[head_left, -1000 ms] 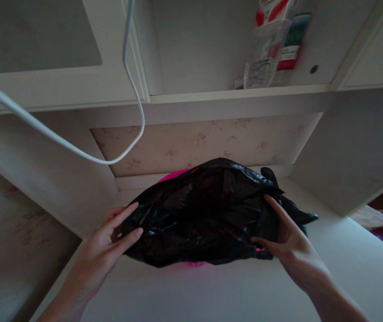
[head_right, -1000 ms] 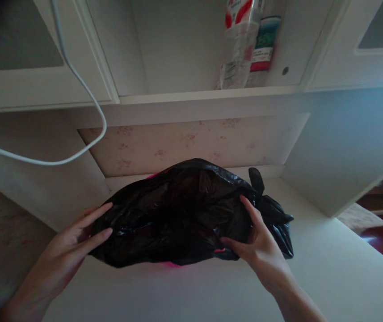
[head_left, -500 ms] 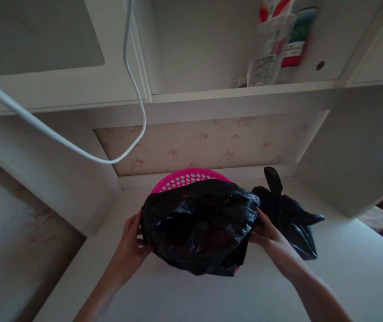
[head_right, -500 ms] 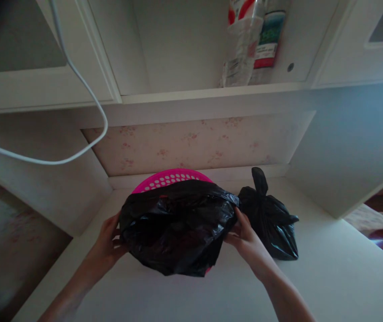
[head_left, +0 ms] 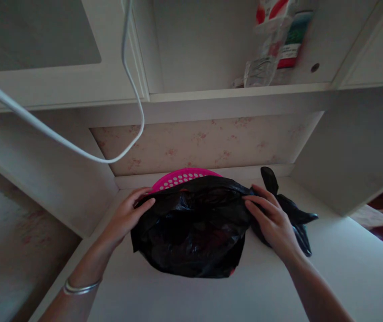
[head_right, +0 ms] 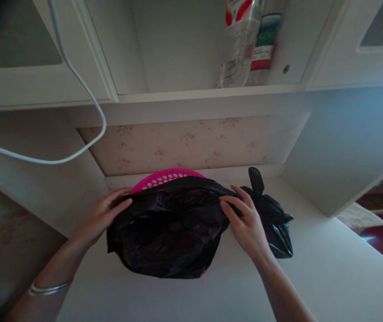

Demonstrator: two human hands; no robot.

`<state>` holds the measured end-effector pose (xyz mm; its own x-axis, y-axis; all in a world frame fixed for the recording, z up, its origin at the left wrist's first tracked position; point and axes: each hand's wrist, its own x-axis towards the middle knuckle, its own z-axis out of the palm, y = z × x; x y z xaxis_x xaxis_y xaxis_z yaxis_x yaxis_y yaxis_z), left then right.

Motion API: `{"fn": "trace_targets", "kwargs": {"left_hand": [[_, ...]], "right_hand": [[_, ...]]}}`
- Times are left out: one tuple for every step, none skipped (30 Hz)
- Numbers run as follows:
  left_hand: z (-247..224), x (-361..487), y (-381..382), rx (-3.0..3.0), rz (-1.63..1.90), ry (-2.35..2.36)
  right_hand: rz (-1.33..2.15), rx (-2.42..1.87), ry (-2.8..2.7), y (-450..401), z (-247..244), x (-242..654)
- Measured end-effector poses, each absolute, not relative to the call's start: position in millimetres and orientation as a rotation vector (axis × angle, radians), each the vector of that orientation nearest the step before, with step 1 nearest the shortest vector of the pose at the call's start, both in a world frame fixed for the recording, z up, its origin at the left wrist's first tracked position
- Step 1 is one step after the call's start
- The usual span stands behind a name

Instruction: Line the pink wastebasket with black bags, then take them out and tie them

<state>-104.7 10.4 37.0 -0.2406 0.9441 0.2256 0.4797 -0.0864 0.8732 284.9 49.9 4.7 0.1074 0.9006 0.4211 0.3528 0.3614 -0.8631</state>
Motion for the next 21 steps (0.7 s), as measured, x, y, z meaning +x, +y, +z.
{"fn": "trace_targets", "kwargs": {"left_hand": [[37,-104,18,1.631,1.269,1.749],[37,-103,25,1.693,1.266,1.776],[38,-104,30,1.721,1.275,1.796],[38,-105,33,1.716,1.285,1.807],[39,-106,35,1.692,1.294,1.816],[39,-107,36,1.668,1.298,1.829],[39,-107,37,1.636,1.304,1.844],[38,-107,38,1.596,1.314,1.856],[37,-107,39,1.55,1.326,1.862],[36,-106,40,1.503,1.339,1.857],[34,-106,42,1.454,1.357,1.844],[32,-105,44,1.405,1.379,1.83],[30,-104,47,1.355,1.407,1.818],[28,-103,49,1.306,1.439,1.81],[26,-103,52,1.257,1.473,1.806],[25,-103,55,1.212,1.506,1.803],[25,-103,57,1.169,1.535,1.796],[25,-103,60,1.13,1.554,1.781],[25,-103,62,1.093,1.567,1.759],[25,-103,65,1.057,1.573,1.732],[25,-102,67,1.021,1.57,1.701]], "right_hand": [[0.639,-1.203,-1.492,58,7,281],[0.7,-1.202,-1.508,66,9,277],[0.763,-1.195,-1.519,73,12,275],[0.816,-1.186,-1.526,80,16,273],[0.861,-1.176,-1.535,86,19,271],[0.897,-1.171,-1.544,92,23,270],[0.93,-1.17,-1.542,97,26,269],[0.969,-1.172,-1.531,102,29,267],[1.017,-1.176,-1.512,108,31,266],[1.073,-1.18,-1.489,113,32,264],[1.127,-1.181,-1.465,118,32,262],[1.179,-1.18,-1.445,123,32,260],[1.231,-1.174,-1.431,128,31,259],[1.283,-1.166,-1.419,132,31,258],[1.338,-1.157,-1.401,136,30,257],[1.391,-1.149,-1.379,139,30,256],[1.438,-1.142,-1.355,142,30,255],[1.478,-1.135,-1.332,145,30,254],[1.514,-1.127,-1.312,148,30,253],[1.552,-1.117,-1.3,151,31,251],[1.598,-1.108,-1.298,154,32,249]]}}
